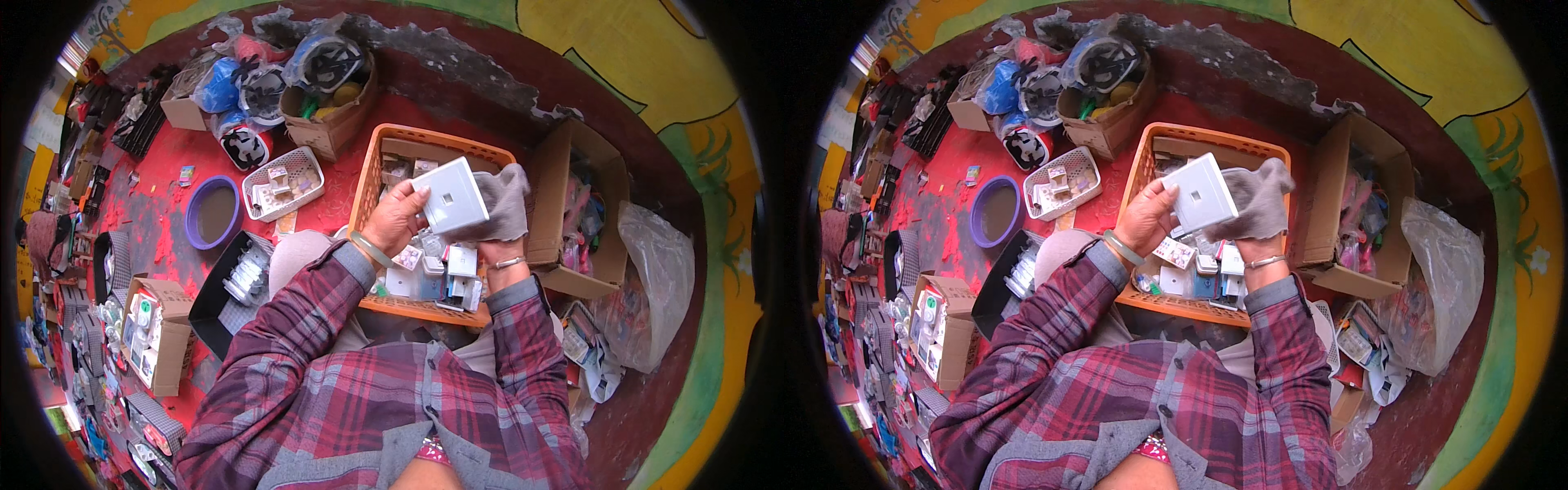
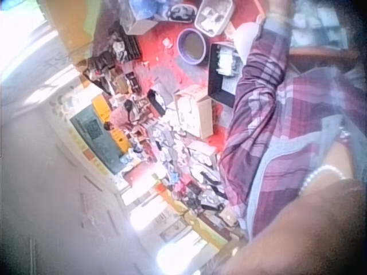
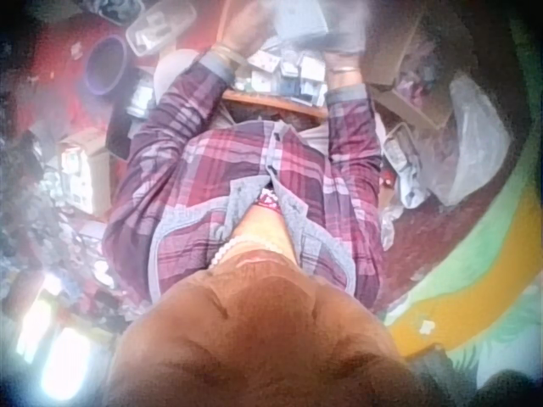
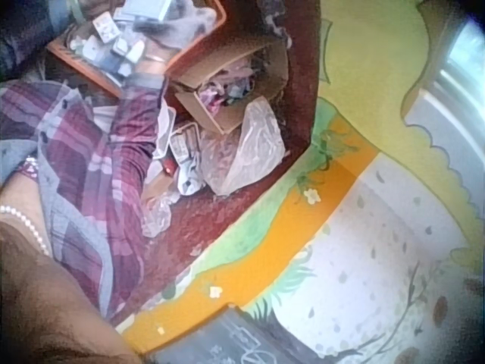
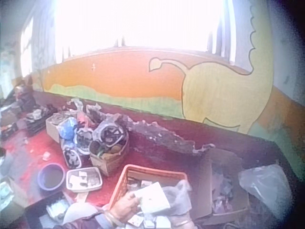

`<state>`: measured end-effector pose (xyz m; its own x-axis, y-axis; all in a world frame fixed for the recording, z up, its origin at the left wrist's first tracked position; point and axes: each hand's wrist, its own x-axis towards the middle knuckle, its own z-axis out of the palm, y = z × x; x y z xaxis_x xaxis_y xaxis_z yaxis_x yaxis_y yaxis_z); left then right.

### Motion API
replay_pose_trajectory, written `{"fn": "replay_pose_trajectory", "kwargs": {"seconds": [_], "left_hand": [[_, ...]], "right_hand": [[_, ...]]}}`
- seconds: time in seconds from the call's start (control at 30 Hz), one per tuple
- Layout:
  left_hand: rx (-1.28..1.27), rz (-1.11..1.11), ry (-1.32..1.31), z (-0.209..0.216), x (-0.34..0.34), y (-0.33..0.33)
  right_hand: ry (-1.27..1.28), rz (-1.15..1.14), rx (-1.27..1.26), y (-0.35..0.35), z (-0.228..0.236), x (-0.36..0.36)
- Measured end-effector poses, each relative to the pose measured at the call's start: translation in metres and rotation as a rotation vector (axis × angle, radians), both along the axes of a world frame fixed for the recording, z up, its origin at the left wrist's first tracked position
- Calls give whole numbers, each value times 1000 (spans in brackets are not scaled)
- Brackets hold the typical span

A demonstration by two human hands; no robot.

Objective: The person sorts small electrical or mechanical components by taking them from an orange crate, wiping them with a cloth, and placing them into a black sorting tray.

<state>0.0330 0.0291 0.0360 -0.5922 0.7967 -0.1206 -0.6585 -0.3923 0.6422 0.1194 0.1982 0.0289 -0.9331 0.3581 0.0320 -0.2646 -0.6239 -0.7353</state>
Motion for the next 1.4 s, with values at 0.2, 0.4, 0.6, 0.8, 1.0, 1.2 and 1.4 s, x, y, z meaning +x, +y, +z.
{"fn": "replay_pose_trajectory", "kwargs": {"seconds": [0.2,0.4,0.6,0.8,1.0,1.2,1.4], "left_hand": [[-202,-85,193,-28,19,13],[-255,11,384,-12,32,12],[-145,-256,-177,-21,25,10],[-86,-202,-96,-27,36,12],[-44,-268,-77,-21,32,8],[129,-207,-390,1,13,6],[143,-140,-320,-7,13,7]], "right_hand": [[-143,-17,-462,-58,-21,14],[-210,-120,-378,-58,-47,-3],[-560,-215,1700,-61,-47,-16],[-552,-208,1660,-51,-30,-20],[-329,-151,-93,-51,-29,-10],[-158,-48,-369,-8,-28,1],[-146,-140,-8,-23,-29,-1]]}}
